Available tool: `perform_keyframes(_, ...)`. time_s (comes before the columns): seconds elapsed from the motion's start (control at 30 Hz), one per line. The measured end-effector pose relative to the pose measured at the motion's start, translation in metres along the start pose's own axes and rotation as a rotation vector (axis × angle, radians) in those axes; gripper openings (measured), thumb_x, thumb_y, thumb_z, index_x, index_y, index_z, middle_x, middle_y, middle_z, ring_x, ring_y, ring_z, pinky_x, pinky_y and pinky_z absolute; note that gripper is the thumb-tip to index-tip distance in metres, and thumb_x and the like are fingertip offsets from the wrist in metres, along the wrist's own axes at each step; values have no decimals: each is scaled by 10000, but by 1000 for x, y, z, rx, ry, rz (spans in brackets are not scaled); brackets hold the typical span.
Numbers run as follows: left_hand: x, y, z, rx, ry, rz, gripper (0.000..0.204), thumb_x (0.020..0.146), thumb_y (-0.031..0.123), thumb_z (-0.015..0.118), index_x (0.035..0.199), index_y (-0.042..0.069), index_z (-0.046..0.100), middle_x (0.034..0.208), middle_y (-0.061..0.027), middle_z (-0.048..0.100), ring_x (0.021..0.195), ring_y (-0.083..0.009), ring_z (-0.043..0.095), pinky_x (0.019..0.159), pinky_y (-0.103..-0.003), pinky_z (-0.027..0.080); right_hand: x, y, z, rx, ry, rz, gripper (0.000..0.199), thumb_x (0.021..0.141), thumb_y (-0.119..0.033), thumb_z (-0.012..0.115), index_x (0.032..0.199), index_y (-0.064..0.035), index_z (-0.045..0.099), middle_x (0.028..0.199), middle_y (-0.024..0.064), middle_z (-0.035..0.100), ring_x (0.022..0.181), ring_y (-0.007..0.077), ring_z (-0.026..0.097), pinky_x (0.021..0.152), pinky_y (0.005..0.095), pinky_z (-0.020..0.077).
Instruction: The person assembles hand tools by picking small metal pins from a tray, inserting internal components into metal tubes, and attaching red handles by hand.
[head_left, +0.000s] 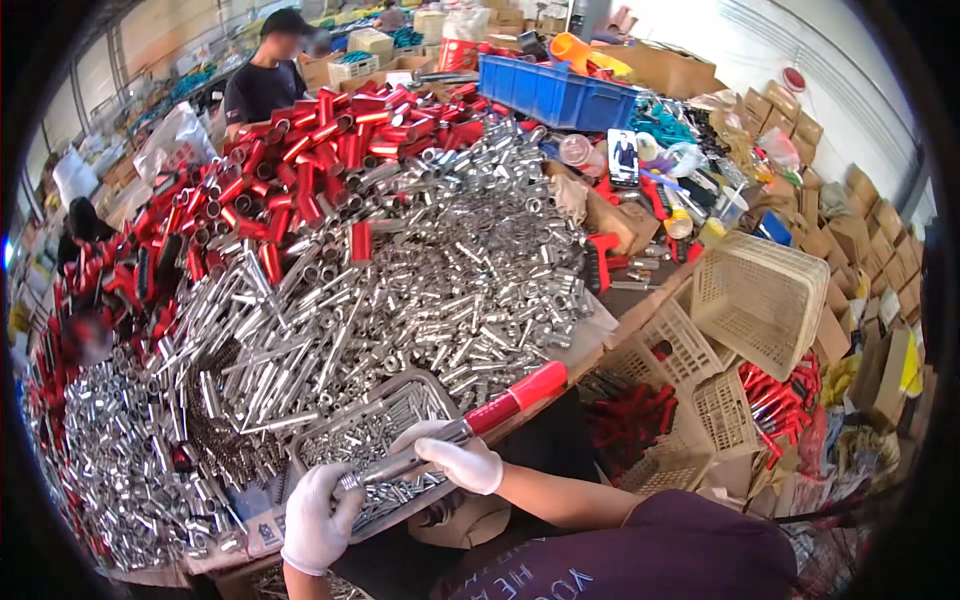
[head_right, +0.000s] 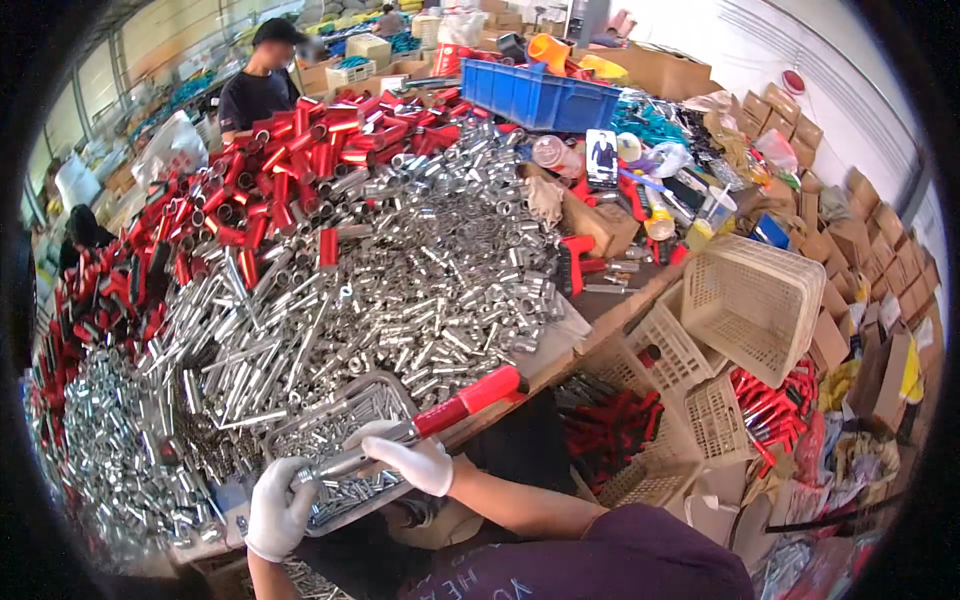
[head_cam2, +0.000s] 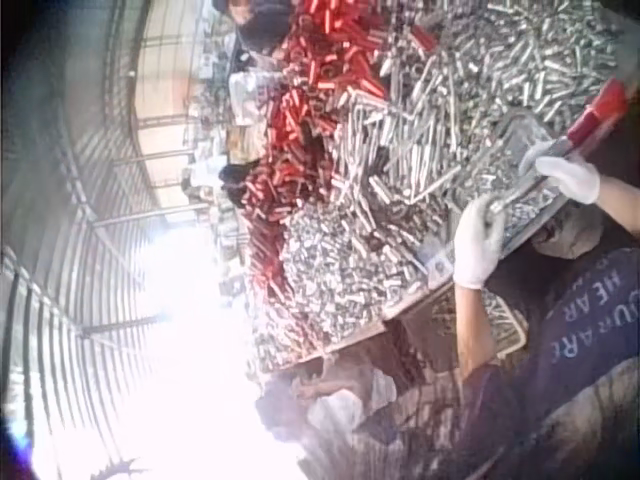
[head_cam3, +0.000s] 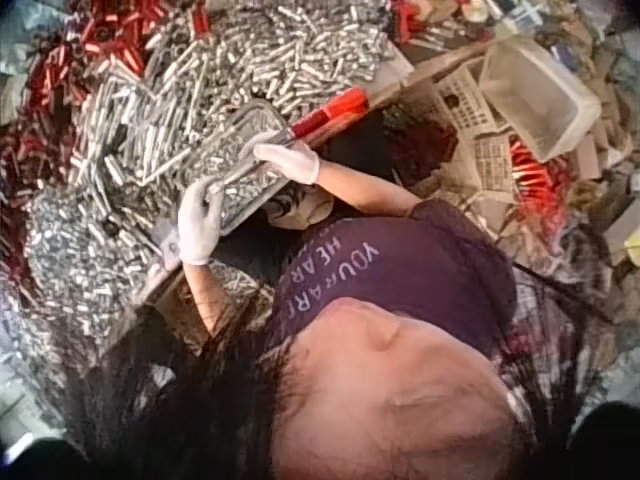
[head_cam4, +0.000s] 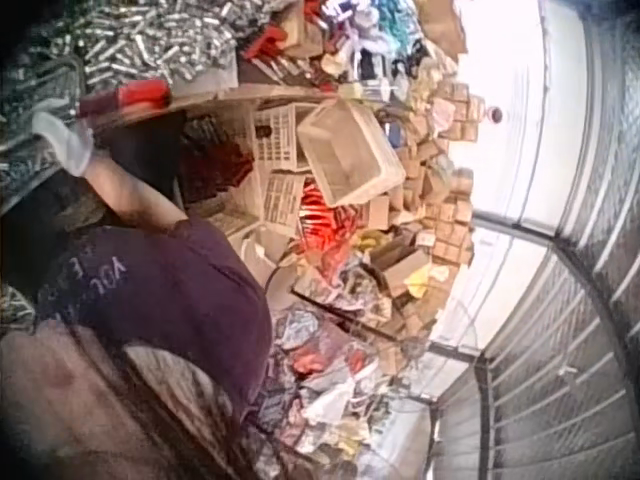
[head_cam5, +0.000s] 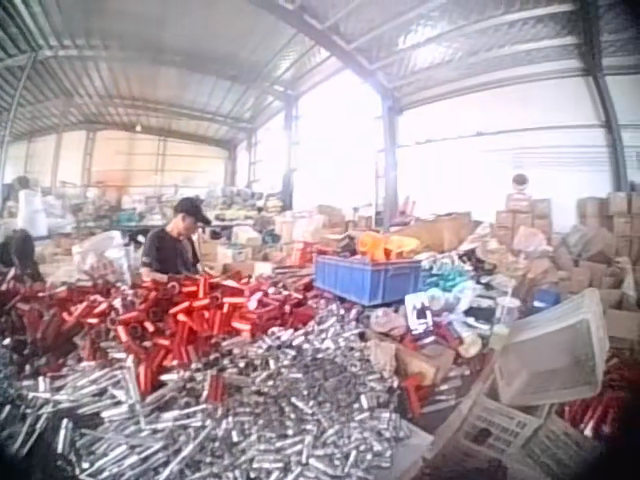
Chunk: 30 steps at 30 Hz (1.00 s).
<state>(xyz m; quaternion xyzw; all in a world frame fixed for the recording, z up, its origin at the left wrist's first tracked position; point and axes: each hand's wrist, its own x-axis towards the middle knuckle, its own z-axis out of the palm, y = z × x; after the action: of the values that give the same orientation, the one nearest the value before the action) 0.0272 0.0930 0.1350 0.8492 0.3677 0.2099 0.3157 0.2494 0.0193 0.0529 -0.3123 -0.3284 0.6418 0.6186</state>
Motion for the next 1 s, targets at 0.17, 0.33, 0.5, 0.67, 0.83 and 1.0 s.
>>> perform_keyframes(0.17,5,14,10,-196,-290,-233,267,830,158,687,1052,25,622,869,-174,659,781,-365,647,701,-393,511,-3,-12,1,-383,-93,-44,285,877,-90,721,1136,-6,636,1018,29,674,944,105,633,814,276,532)
perform_keyframes(0.33,8,36,33,167,226,331,476,653,9,747,1104,65,603,1005,-136,636,930,-356,619,796,-411,506,-4,-9,2,-138,-9,-26,270,870,-107,735,1107,-19,639,972,34,689,898,103,647,799,267,531)
perform_keyframes(0.5,6,19,21,-393,-121,-339,366,782,-52,590,1146,-13,585,916,-180,671,829,-239,669,763,-372,529,-4,-14,5,-299,3,-106,288,858,-96,737,1105,-3,622,987,52,688,909,115,659,809,273,525)
perform_keyframes(0.67,-5,47,33,-216,202,187,434,842,5,610,1273,-1,566,992,-128,667,860,-185,654,759,-299,515,-22,-14,10,8,81,-33,272,857,-76,715,1099,2,619,962,90,702,842,142,677,772,294,556)
perform_keyframes(0.83,9,36,49,-237,87,111,609,813,47,644,1389,-46,467,1278,-185,579,1151,-243,567,1044,-368,411,-30,-19,-4,-25,218,-101,150,900,-59,678,1039,-19,638,938,29,676,821,112,658,721,266,552)
perform_keyframes(1.0,21,55,43,-561,-45,-368,581,833,17,605,1398,-23,477,1187,-145,621,1093,-203,598,970,-327,460,-19,-29,-5,111,290,-34,182,905,-57,648,1076,-14,603,982,82,678,856,167,682,752,313,585)
